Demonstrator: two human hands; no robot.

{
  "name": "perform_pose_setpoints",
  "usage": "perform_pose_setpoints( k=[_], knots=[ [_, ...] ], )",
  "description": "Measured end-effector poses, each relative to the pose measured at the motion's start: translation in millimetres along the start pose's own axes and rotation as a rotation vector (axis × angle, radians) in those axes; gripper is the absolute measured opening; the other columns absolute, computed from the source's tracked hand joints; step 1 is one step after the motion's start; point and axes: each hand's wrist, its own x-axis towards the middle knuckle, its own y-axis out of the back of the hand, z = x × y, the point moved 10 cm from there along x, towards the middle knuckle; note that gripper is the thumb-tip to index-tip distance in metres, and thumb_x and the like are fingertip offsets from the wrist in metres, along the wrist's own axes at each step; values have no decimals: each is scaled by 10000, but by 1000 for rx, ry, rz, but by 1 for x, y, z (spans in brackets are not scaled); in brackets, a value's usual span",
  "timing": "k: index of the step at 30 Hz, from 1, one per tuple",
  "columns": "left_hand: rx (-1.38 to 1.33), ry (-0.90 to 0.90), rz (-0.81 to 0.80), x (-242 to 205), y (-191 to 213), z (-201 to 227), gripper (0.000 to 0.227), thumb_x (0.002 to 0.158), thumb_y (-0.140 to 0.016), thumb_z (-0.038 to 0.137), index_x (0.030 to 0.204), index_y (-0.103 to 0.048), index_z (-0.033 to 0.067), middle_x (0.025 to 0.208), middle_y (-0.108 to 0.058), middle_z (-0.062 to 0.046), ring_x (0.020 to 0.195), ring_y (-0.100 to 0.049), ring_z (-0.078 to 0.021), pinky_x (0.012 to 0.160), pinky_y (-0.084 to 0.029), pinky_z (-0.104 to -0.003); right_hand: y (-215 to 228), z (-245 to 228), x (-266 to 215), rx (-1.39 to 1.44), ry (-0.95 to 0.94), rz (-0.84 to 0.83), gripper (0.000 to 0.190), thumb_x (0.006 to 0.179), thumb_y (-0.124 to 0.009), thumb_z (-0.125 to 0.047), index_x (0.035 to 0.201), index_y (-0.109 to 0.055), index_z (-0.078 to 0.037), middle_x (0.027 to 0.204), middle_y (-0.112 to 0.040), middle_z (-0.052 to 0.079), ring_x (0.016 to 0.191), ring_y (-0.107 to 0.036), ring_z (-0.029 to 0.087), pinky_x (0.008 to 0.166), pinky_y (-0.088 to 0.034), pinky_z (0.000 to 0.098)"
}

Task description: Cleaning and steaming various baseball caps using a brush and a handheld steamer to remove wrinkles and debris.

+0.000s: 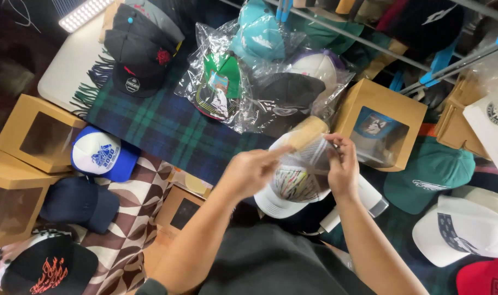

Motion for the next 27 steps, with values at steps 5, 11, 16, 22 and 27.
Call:
perform_pose_setpoints(
  k=[5,11,16,22,27],
  knots=[
    [93,221,-221,37,-16,-70,509,934,-584,247,1404,-582,441,1247,-731,30,1035,-719,-386,908,-582,-537,-4,30,4,1,24,23,331,1105,-459,-124,1433,-447,-73,1282,-662,179,1253,-603,345,1090,-428,514],
    [-185,455,-293,7,-9,-80,469,959,-626,387,1426,-583,399,1223,-755,-78,1167,-693,-352,990,-564,-476,-5,50,13,-357,11,5,224,1091,-539,-147,1300,-620,-140,1284,-687,109,1211,-638,335,1050,-486,478],
    [-239,551,-91,-53,7,-128,466,969,-615,286,1434,-619,311,1230,-749,-82,1184,-681,-315,1006,-553,-459,-20,2,31,-547,165,-93,303,982,-561,-25,1194,-734,-156,1276,-703,60,1193,-655,276,1065,-485,445],
    [-476,461,-55,-75,-9,-124,464,978,-615,174,1442,-607,189,1366,-644,-190,1272,-594,-379,1087,-504,-500,-72,-12,47,-378,235,-370,247,994,-622,-137,1203,-752,-160,1220,-749,53,1228,-661,283,1091,-482,435],
    [-639,333,138,-64,16,-105,477,970,-656,105,1436,-628,202,1365,-669,-133,1297,-604,-264,1080,-509,-405,-82,3,53,-659,104,-367,271,1067,-496,-349,1202,-729,-316,1268,-726,-72,1221,-645,240,1029,-500,441]
  ],
)
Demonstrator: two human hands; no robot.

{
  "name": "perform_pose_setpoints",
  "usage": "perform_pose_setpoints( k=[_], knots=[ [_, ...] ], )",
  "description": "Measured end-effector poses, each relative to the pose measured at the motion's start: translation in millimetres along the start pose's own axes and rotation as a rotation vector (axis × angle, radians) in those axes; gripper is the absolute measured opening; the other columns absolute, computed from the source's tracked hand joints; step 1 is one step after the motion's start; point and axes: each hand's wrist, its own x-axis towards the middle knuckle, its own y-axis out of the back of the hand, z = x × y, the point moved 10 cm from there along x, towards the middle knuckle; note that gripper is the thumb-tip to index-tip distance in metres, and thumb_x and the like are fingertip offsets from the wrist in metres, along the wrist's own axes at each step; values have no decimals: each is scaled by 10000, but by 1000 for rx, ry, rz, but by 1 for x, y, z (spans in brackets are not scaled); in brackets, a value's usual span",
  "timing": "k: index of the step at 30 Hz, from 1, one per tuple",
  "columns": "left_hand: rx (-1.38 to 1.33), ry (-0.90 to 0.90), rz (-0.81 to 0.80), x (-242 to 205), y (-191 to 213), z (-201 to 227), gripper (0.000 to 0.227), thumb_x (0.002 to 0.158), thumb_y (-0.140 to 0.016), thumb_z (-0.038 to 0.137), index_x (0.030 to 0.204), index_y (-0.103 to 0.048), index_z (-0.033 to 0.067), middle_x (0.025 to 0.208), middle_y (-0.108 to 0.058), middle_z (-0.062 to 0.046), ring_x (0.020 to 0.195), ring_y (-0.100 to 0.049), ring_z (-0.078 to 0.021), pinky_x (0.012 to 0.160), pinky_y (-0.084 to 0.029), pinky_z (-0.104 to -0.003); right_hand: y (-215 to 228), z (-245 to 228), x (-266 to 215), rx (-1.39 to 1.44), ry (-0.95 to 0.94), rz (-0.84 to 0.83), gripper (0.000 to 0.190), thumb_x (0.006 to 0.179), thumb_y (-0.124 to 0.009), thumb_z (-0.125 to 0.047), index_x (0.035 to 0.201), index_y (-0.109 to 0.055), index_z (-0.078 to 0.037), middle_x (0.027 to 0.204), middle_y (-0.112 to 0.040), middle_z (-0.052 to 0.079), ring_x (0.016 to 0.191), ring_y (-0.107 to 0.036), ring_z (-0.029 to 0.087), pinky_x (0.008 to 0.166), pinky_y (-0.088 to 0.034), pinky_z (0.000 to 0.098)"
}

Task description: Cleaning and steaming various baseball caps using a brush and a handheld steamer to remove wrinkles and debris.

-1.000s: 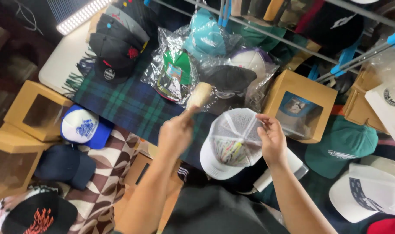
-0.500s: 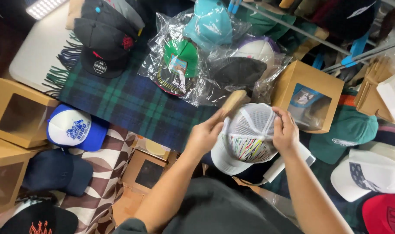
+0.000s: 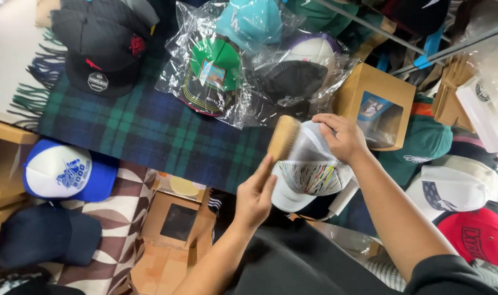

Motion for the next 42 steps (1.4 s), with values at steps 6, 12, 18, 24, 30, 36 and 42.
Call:
perform_pose_setpoints(
  k=[6,12,18,24,30,36,42],
  knots=[
    [322,326,120,-2,44,-33,482,1016,-542,311,1487,-531,411,1360,-671,-132,1283,-597,-361,1117,-479,-491,-12,23,-2,-25,-50,-9,244,1049,-514,-424,1192,-711,-430,1279,-700,-166,1235,-627,155,1029,-499,389],
    [-25,-45,349,-60,7,15,464,1001,-609,145,1463,-604,193,1345,-694,-118,1280,-624,-250,1033,-538,-388,-1,12,-5,-11,226,86,289,1076,-517,-354,1260,-702,-229,1241,-715,33,1243,-618,268,1072,-481,428],
    [97,71,384,-120,-88,-95,447,1007,-570,185,1447,-598,118,1300,-670,-254,1196,-664,-399,993,-556,-496,11,-21,-30,115,683,82,396,1082,-508,-416,1317,-685,-151,1246,-697,98,1235,-601,321,1091,-457,466],
    [119,227,591,-186,-96,-54,525,1029,-517,308,1548,-488,230,1410,-641,-167,1332,-575,-334,1116,-470,-461,9,-14,-34,69,641,73,379,1008,-597,-469,1279,-693,-223,1274,-699,19,1187,-631,265,1043,-476,410],
    [-16,532,587,-207,-143,-140,612,957,-506,457,1550,-449,319,1544,-564,64,1364,-569,-53,1087,-405,-192,17,-24,-40,38,416,-84,444,963,-465,-410,1308,-653,-203,1351,-659,2,1251,-549,254,975,-447,522],
    [206,377,579,-109,-91,-58,541,1025,-440,518,1544,-448,369,1478,-584,-135,1407,-505,-322,1213,-374,-439,7,-9,-35,-9,504,-17,405,1010,-533,-469,1324,-651,-243,1316,-659,-35,1250,-589,216,1045,-456,402],
    [190,426,607,-183,-133,-78,573,1029,-414,346,1586,-397,216,1502,-536,-197,1360,-530,-403,1194,-399,-475,7,-5,-32,10,532,35,381,978,-588,-446,1304,-670,-265,1280,-680,-39,1212,-614,214,1024,-486,405]
  ],
)
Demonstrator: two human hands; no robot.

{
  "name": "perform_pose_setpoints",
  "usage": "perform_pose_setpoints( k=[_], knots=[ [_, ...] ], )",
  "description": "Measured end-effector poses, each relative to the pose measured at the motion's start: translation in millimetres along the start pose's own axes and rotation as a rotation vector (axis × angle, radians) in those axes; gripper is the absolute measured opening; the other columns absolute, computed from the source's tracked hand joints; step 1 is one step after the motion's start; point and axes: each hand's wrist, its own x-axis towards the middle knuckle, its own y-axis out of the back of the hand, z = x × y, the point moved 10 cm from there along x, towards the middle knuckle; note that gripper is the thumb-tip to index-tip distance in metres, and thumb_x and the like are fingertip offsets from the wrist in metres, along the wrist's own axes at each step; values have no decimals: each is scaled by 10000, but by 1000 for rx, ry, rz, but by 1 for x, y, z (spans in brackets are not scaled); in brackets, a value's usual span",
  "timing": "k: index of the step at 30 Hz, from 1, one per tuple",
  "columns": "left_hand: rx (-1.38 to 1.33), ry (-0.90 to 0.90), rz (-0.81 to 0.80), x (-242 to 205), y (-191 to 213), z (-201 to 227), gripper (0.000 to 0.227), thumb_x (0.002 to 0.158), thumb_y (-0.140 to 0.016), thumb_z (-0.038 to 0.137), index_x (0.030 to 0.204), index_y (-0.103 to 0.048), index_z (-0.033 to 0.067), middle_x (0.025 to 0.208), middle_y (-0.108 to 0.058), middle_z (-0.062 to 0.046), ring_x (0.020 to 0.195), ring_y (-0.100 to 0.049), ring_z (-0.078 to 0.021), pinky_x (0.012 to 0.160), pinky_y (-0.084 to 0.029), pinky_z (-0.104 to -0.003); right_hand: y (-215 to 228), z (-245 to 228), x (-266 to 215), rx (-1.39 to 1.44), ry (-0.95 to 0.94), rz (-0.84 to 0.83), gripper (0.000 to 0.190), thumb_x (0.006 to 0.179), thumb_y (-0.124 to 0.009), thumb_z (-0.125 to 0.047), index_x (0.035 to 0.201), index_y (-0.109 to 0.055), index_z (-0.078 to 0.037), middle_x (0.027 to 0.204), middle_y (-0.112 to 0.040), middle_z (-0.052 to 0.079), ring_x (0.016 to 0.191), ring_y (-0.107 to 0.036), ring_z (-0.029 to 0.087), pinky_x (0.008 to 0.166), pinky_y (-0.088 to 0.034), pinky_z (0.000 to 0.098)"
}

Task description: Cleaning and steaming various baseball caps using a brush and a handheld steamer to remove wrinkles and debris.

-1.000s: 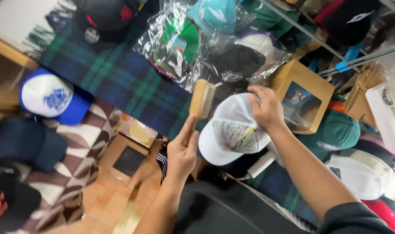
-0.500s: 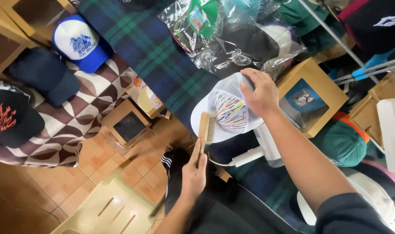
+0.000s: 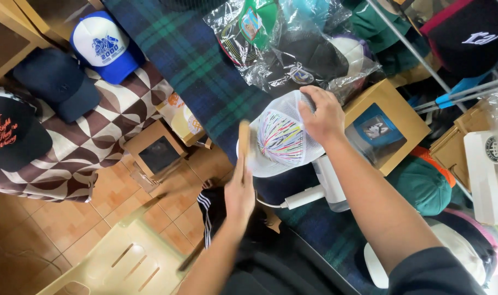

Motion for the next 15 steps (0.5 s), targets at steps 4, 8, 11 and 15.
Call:
perform_pose_setpoints(
  k=[4,8,11,15],
  knots=[
    [143,-104,-84,-54,-57,-122,440,954,-616,322,1383,-666,238,1293,-719,-91,1142,-686,-344,946,-580,-480,1,4,2,-8,-50,-28,369,979,-567,-444,1294,-673,-282,1279,-680,-61,1204,-615,201,1010,-487,383],
    [503,-906,16,-70,-91,-53,419,1005,-561,412,1407,-569,527,698,-509,57,546,-609,-177,455,-525,-300,-3,1,1,-27,13,-10,367,996,-574,-442,1296,-675,-257,1251,-687,-26,1187,-621,228,1007,-500,411],
    [601,-1166,58,-38,-76,-13,436,1014,-498,363,1428,-546,493,748,-520,14,604,-605,-213,492,-524,-325,-5,2,6,-25,23,-11,378,1008,-558,-454,1314,-658,-257,1275,-672,-34,1214,-603,224,1030,-487,416],
    [1162,-1589,193,3,0,-92,478,938,-511,-10,1381,-631,122,1208,-700,-128,1218,-617,-272,884,-540,-384,-13,13,6,-15,15,-61,423,995,-534,-465,1333,-653,-240,1328,-660,15,1240,-590,266,1044,-474,442]
  ],
)
